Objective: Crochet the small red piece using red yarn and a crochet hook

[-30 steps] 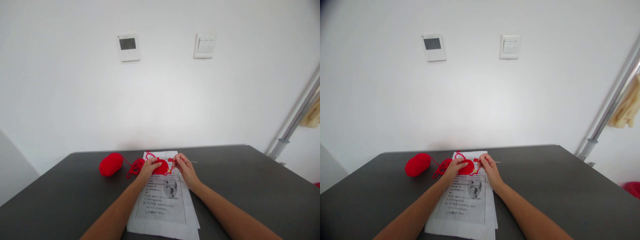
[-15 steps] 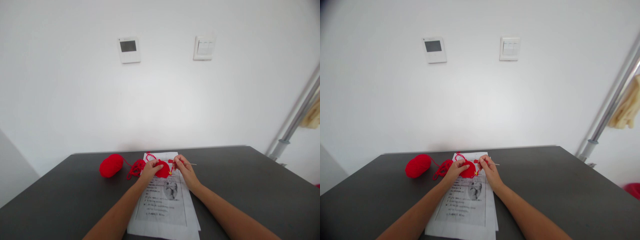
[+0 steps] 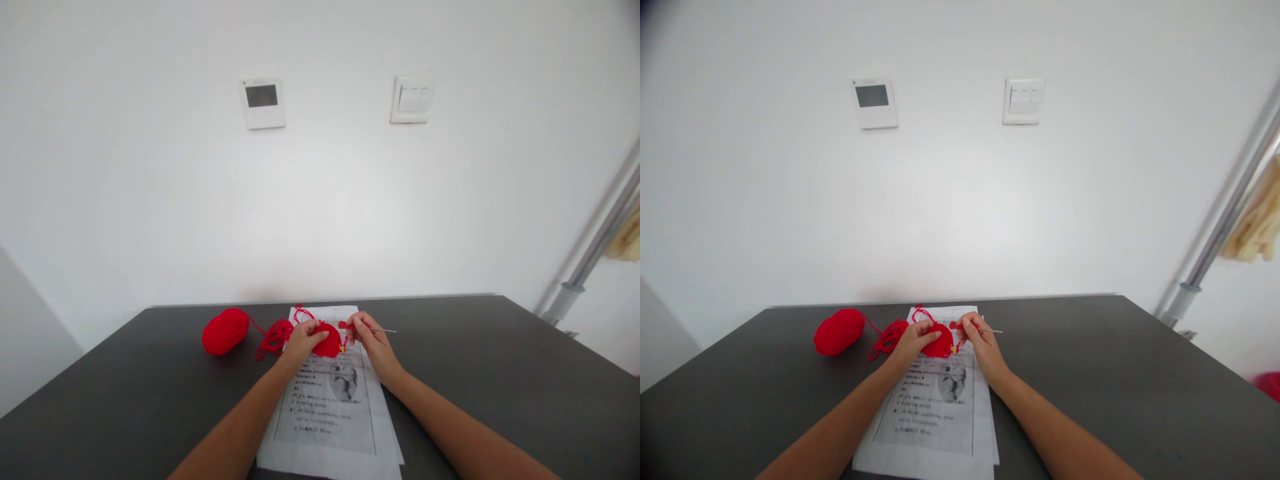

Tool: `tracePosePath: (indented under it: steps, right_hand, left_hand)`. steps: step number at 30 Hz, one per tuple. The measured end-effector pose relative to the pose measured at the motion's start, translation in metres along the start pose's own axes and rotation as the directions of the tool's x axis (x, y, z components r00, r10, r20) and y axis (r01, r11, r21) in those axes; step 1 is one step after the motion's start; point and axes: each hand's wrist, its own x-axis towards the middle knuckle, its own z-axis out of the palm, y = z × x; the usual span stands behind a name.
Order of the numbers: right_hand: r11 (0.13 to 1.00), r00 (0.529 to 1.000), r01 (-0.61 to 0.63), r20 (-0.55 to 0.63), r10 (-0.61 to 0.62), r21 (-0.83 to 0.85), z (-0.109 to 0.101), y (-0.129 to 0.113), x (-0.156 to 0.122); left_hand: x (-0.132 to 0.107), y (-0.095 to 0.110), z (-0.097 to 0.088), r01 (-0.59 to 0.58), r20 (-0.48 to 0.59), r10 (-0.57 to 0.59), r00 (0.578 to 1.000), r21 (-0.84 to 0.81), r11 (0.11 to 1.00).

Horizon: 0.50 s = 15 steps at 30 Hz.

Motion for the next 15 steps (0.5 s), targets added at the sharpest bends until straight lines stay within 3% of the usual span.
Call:
tracePosePath:
  steps: [15]
  right_hand:
    - [0.998, 0.999, 0.009, 0.033, -0.007, -0.054, 0.0012, -0.0031, -0.0019]
  left_hand:
    - [0.0018, -0.0028, -0.0022, -0.006, 0.008, 0.006, 1.0, -0.051, 0.999]
